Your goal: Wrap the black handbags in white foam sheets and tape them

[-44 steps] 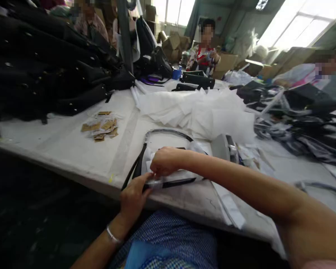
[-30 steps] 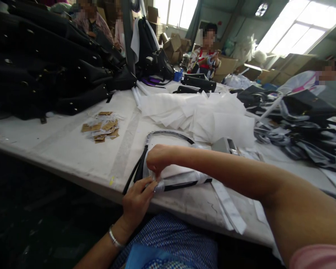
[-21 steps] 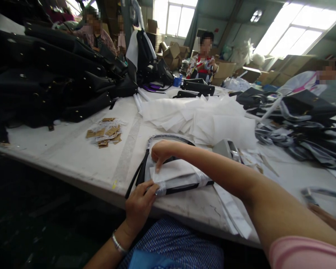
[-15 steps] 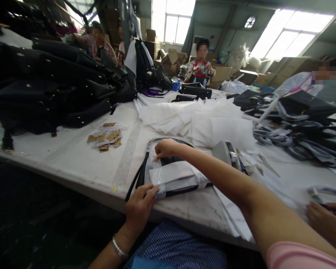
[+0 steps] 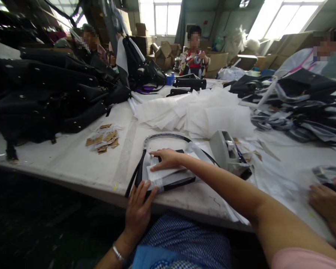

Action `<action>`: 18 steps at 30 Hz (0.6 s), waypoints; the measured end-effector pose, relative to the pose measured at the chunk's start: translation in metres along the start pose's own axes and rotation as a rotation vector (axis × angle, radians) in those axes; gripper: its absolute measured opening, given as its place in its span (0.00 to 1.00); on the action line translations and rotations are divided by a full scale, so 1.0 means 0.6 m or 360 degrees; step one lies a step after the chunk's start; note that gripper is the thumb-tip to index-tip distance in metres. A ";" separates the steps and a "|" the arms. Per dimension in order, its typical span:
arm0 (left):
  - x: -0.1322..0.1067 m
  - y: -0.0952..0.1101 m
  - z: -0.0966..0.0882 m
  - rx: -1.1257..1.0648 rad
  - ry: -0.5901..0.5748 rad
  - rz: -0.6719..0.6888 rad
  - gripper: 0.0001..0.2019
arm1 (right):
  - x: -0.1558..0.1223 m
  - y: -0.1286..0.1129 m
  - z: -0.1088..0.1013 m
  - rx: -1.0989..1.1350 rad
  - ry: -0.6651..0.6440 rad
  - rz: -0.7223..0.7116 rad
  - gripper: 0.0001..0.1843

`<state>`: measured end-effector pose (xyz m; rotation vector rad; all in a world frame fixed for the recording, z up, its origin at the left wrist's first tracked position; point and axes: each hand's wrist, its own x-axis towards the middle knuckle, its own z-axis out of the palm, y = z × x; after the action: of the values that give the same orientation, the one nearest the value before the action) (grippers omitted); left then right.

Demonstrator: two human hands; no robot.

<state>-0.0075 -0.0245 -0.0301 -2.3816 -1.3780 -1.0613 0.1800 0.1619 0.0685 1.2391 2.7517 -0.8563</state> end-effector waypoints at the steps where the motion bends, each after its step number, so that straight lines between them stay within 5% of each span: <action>1: -0.002 0.003 -0.001 0.0040 -0.0020 -0.0004 0.29 | -0.001 0.000 0.002 0.0018 0.0041 -0.0007 0.51; 8: -0.024 0.012 -0.041 -0.0029 -0.0070 0.0013 0.31 | -0.036 -0.002 -0.003 0.0160 0.0673 -0.0026 0.17; 11: -0.018 -0.011 -0.075 -0.0310 -0.0009 -0.0075 0.24 | -0.095 0.019 -0.022 0.0023 0.1040 0.0155 0.17; 13: 0.003 -0.039 -0.085 -0.0422 0.0072 -0.0294 0.20 | -0.144 0.042 -0.028 -0.0112 0.1207 0.0480 0.19; 16: 0.055 -0.083 -0.068 -0.0556 0.0068 -0.0832 0.18 | -0.206 0.076 -0.020 -0.0077 0.1081 0.1049 0.29; 18: 0.094 -0.104 -0.040 -0.0648 -0.0036 -0.1035 0.20 | -0.227 0.092 -0.010 0.0051 0.0939 0.1237 0.34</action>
<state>-0.0529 0.0363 0.0136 -2.2269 -2.2102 -1.6006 0.3137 0.1004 0.0773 2.6264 2.1727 -0.4941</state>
